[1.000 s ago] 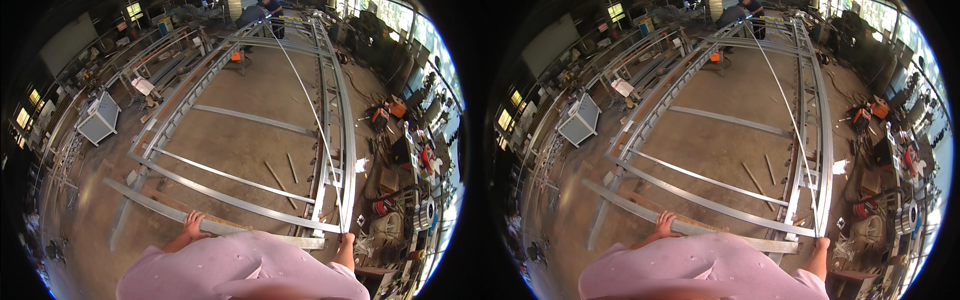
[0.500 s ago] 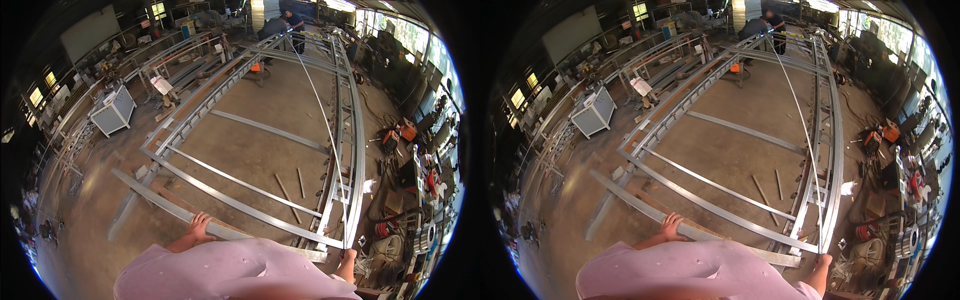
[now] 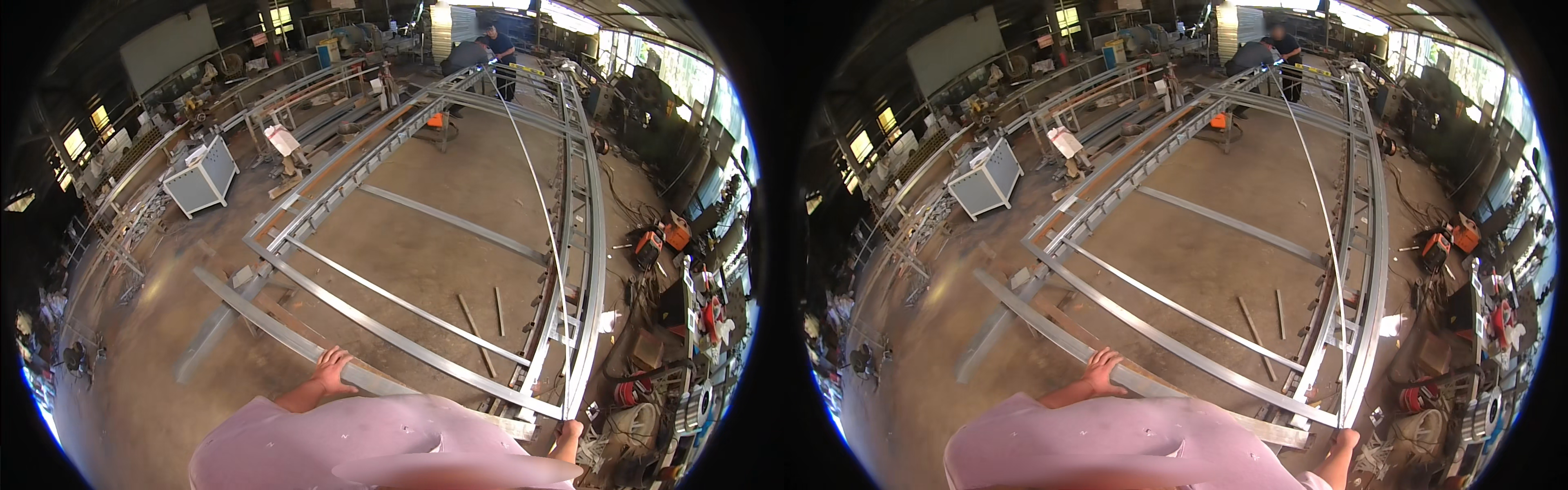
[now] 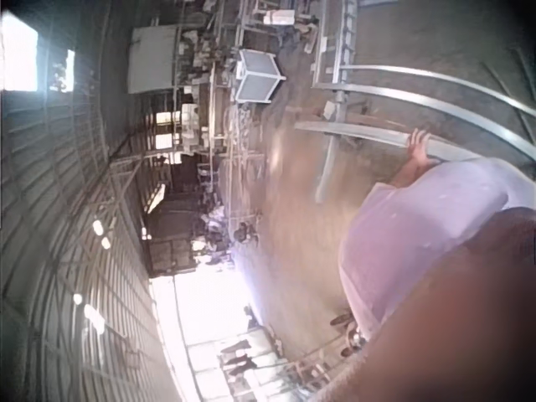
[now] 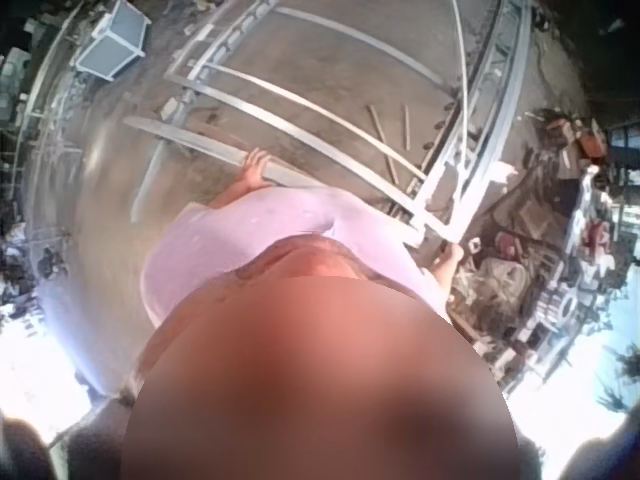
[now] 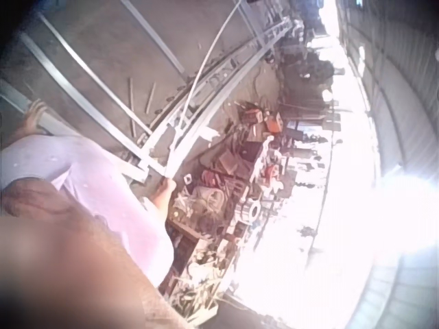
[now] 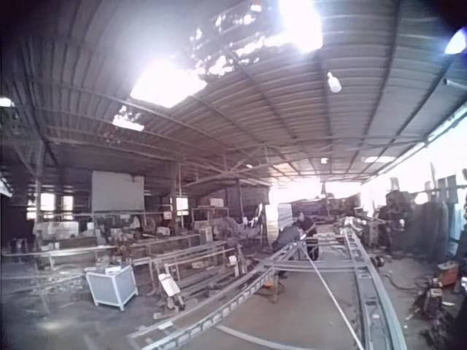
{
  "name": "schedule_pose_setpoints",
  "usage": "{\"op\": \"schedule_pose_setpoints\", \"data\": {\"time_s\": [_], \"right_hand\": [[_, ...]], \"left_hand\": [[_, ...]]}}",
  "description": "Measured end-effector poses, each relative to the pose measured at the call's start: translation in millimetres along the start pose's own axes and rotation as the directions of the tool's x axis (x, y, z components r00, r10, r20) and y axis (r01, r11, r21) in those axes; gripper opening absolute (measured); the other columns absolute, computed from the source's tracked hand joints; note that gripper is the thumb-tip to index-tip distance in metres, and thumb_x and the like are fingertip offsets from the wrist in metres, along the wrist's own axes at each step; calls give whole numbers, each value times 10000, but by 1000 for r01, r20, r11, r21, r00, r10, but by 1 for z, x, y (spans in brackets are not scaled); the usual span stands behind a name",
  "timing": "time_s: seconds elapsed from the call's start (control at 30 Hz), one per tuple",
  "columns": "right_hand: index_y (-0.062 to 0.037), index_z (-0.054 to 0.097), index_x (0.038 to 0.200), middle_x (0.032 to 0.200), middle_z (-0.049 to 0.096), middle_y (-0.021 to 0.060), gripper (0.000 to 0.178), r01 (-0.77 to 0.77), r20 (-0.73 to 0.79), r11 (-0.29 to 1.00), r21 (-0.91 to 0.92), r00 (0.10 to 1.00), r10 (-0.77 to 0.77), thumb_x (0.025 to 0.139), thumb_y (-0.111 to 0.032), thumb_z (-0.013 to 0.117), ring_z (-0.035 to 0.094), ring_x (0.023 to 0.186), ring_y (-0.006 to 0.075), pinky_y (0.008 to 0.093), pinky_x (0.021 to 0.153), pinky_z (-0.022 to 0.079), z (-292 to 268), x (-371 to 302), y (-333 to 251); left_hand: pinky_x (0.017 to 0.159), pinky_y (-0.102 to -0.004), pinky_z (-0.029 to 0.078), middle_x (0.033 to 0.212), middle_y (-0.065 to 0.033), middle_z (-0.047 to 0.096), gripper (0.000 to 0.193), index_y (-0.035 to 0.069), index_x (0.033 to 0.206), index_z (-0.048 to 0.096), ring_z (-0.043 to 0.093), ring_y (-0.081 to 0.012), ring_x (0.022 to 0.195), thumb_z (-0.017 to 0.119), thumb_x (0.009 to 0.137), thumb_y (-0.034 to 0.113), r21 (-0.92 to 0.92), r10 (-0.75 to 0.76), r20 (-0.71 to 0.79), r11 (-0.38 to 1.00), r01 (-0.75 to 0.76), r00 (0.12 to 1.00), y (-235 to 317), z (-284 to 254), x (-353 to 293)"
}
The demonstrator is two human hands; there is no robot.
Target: The person uses a tape measure to measure the length and diagonal of a large metal frame structure. They repeatedly extend and retract the tape measure across different sections of the frame.
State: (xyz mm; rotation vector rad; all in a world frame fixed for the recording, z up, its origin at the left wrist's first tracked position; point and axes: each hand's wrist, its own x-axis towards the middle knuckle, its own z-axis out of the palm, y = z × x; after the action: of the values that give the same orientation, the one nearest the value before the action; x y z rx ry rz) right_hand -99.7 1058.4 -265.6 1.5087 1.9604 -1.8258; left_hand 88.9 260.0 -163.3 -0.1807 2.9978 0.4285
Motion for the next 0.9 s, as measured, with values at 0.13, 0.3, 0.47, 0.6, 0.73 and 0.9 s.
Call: {"op": "schedule_pose_setpoints", "data": {"time_s": [0.13,0.3,0.47,0.6,0.73,0.9], "right_hand": [[-20,637,1008,934,614,152,168,-4,20,999,-33,1000,4,884,-49,528,624,773,309,543,594,495,0,-1,-4],[-78,575,835,656,530,50,117,5,22,1000,-5,1000,-5,873,-19,481,516,534,203,400,468,381,8,-29,-14],[-121,462,667,566,434,21,274,1,-30,999,37,1000,0,936,-89,509,404,432,163,346,413,276,16,-49,-23],[-120,442,667,566,418,18,267,-7,-75,999,37,997,10,924,-55,474,391,434,153,337,415,274,16,-54,-28],[-120,418,664,549,383,10,258,-4,-68,997,71,998,9,898,-13,435,378,428,147,331,410,269,17,-59,-29],[-116,429,658,538,402,21,270,6,-99,1000,31,995,-3,910,-21,456,376,408,153,332,400,258,19,-58,-30]], "left_hand": [[1269,-537,139,1583,-104,395,1125,157,1517,455,205,-350,1550,817,622,735,-10,-3,23,1000,3,1000,-1,0,1],[1268,-541,140,1579,-104,397,1101,166,1511,461,204,-350,1550,836,621,694,-5,-9,44,1000,9,999,2,-6,2],[1268,-541,147,1572,-105,404,1076,170,1497,476,212,-352,1547,855,611,648,-34,-15,25,999,16,1000,8,-11,0],[1268,-541,152,1571,-109,409,1077,164,1492,483,220,-352,1545,857,601,641,-34,-20,5,999,20,1000,9,-9,-1],[1266,-551,152,1572,-116,410,1082,161,1495,481,226,-354,1544,850,601,645,-35,-21,1,999,21,1000,9,-8,-1],[1267,-553,149,1571,-115,410,1084,163,1497,477,225,-354,1545,848,605,653,-32,-19,-1,999,19,1000,6,-5,-1]]}}
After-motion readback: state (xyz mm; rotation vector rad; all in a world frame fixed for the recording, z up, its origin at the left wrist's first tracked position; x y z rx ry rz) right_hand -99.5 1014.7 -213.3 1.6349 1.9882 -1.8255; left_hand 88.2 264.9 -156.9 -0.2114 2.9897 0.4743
